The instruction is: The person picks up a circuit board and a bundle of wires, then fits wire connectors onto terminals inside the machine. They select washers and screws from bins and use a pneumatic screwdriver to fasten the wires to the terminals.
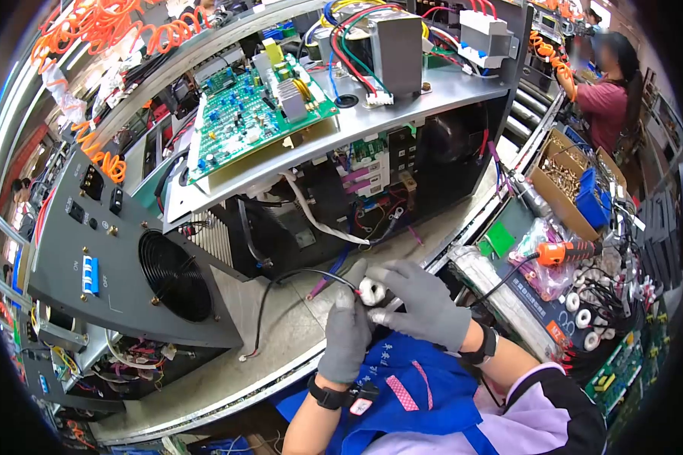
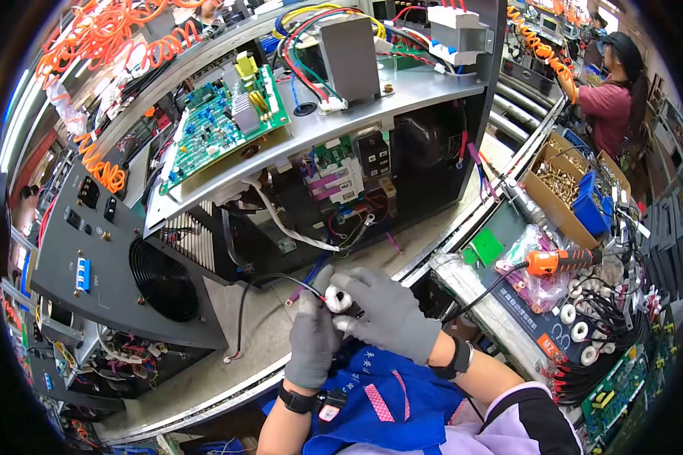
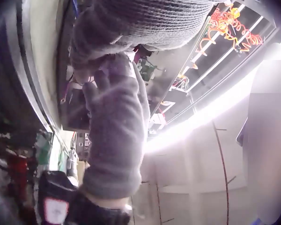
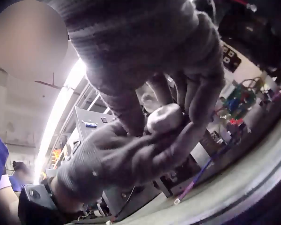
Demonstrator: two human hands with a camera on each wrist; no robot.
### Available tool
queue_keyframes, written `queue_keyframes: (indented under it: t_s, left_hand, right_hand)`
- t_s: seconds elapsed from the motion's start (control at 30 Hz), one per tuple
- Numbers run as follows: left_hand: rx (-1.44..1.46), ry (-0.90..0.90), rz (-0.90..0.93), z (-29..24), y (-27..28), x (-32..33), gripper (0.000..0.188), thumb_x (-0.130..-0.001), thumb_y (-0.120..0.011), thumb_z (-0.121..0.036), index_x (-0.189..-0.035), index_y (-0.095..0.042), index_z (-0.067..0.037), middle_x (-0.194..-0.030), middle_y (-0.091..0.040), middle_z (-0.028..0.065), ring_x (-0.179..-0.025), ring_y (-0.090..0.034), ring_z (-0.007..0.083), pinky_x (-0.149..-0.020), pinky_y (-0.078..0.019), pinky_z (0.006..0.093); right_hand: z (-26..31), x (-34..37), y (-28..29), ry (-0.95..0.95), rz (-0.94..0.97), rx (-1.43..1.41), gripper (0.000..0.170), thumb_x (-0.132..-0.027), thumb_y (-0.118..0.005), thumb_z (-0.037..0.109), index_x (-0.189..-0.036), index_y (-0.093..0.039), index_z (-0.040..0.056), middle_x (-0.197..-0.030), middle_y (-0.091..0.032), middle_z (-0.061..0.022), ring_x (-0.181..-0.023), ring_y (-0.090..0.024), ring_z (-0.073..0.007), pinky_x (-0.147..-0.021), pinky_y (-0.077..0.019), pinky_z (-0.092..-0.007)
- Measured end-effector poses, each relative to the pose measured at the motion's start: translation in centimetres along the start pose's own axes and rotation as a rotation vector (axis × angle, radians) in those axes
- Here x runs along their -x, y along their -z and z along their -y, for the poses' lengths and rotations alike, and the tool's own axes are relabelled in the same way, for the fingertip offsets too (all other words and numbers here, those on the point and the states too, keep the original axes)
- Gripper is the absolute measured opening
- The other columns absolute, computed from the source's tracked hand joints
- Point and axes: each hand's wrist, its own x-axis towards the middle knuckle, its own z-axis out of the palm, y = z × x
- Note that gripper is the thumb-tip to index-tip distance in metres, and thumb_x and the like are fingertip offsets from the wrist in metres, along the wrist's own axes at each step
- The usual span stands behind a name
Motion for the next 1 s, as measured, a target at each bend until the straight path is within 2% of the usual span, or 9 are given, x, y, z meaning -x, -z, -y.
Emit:
queue_keyframes:
  t_s: [0.07, 0.2, 0.33, 0.47, 0.57, 0.73, 0.8, 0.87, 1.0]
  left_hand:
    - [0.053, 0.083, 0.016, 0.3, -0.5, -0.1, 0.073, -0.102, -0.037, -0.053, -0.152, -0.025, 0.0, -0.147, -0.039, 0.0157, -0.133, -0.043, 0.0306, -0.112, -0.0366, 0.0442]
    - [-0.08, -0.2, 0.012, 2.0, 2.2, -1.6, 0.061, -0.099, -0.047, -0.052, -0.14, -0.047, -0.006, -0.144, -0.046, 0.0146, -0.134, -0.042, 0.0278, -0.109, -0.0368, 0.0449]
    - [0.397, -0.37, -0.049, -3.9, 2.0, -0.7, 0.026, -0.101, -0.055, -0.029, -0.114, -0.062, -0.009, -0.128, -0.061, 0.0112, -0.119, -0.056, 0.0271, -0.103, -0.0443, 0.0463]
    - [0.163, -0.598, -0.137, -7.7, 0.1, 2.2, 0.025, -0.104, -0.049, -0.025, -0.116, -0.059, -0.006, -0.11, -0.063, 0.0073, -0.108, -0.06, 0.0246, -0.1, -0.0482, 0.0434]
    - [-0.158, -0.864, -0.309, -9.3, -0.3, 3.7, 0.031, -0.106, -0.042, -0.029, -0.125, -0.051, -0.006, -0.098, -0.061, 0.005, -0.099, -0.059, 0.0207, -0.098, -0.0497, 0.0408]
    - [-0.29, -1.013, -0.328, -11.9, -0.7, 4.6, 0.04, -0.106, -0.042, -0.031, -0.133, -0.047, -0.002, -0.098, -0.063, 0.007, -0.098, -0.061, 0.0212, -0.092, -0.0536, 0.0393]
    - [-0.316, -1.093, -0.291, -13.0, -0.6, 4.7, 0.042, -0.106, -0.041, -0.031, -0.136, -0.047, -0.001, -0.097, -0.065, 0.0085, -0.097, -0.063, 0.0218, -0.091, -0.0552, 0.0391]
    - [-0.345, -1.09, -0.339, -13.2, 0.0, 5.3, 0.043, -0.107, -0.04, -0.029, -0.137, -0.047, 0.0, -0.098, -0.066, 0.0106, -0.096, -0.064, 0.0222, -0.091, -0.0568, 0.0389]
    - [-0.267, -1.045, -0.597, -12.6, 0.1, 4.9, 0.047, -0.107, -0.036, -0.033, -0.138, -0.044, 0.001, -0.093, -0.063, 0.0105, -0.093, -0.061, 0.0247, -0.088, -0.0556, 0.0409]
  right_hand:
    - [-1.3, 0.5, -0.8, -0.015, -0.035, -0.014, 0.053, -0.076, -0.075, 0.029, -0.122, -0.059, 0.0085, -0.11, -0.061, -0.014, -0.095, -0.062, -0.0353, -0.08, -0.0524, -0.0406]
    - [-2.9, 0.8, -1.4, -0.022, -0.099, -0.075, 0.051, -0.071, -0.077, 0.022, -0.117, -0.061, 0.0085, -0.105, -0.062, -0.0129, -0.092, -0.062, -0.0333, -0.078, -0.0518, -0.0393]
    - [-4.9, 0.9, 0.8, -0.064, -0.136, -0.136, 0.043, -0.072, -0.076, 0.022, -0.112, -0.063, 0.0104, -0.098, -0.063, -0.0117, -0.088, -0.064, -0.0319, -0.078, -0.0529, -0.04]
    - [-5.8, 0.0, 2.3, -0.079, -0.232, -0.068, 0.041, -0.071, -0.075, 0.018, -0.11, -0.063, 0.0092, -0.095, -0.063, -0.0116, -0.086, -0.064, -0.0307, -0.076, -0.0523, -0.0387]
    - [-8.1, 0.5, 0.8, -0.122, -0.08, -0.164, 0.04, -0.072, -0.074, 0.017, -0.11, -0.063, 0.0085, -0.096, -0.063, -0.0117, -0.09, -0.062, -0.0313, -0.078, -0.0507, -0.0393]
    - [-9.5, 0.6, -1.0, -0.191, 0.04, -0.08, 0.043, -0.071, -0.075, 0.015, -0.112, -0.063, 0.0077, -0.096, -0.062, -0.0109, -0.087, -0.061, -0.0272, -0.078, -0.0502, -0.0354]
    - [-9.0, 0.1, 0.3, -0.261, -0.251, -0.471, 0.046, -0.074, -0.075, 0.008, -0.117, -0.061, 0.0026, -0.099, -0.064, -0.0044, -0.089, -0.062, -0.0126, -0.075, -0.0535, -0.0277]
    - [-9.0, -1.7, 2.0, -0.269, -0.406, -0.704, 0.044, -0.079, -0.072, 0.006, -0.121, -0.059, -0.0005, -0.101, -0.064, -0.0052, -0.092, -0.063, -0.0123, -0.077, -0.0547, -0.0281]
    - [-10.8, -5.7, 2.8, -0.309, -0.319, -0.624, 0.039, -0.09, -0.072, 0.017, -0.121, -0.06, -0.0015, -0.101, -0.068, -0.0069, -0.088, -0.063, -0.0108, -0.079, -0.0518, -0.0261]
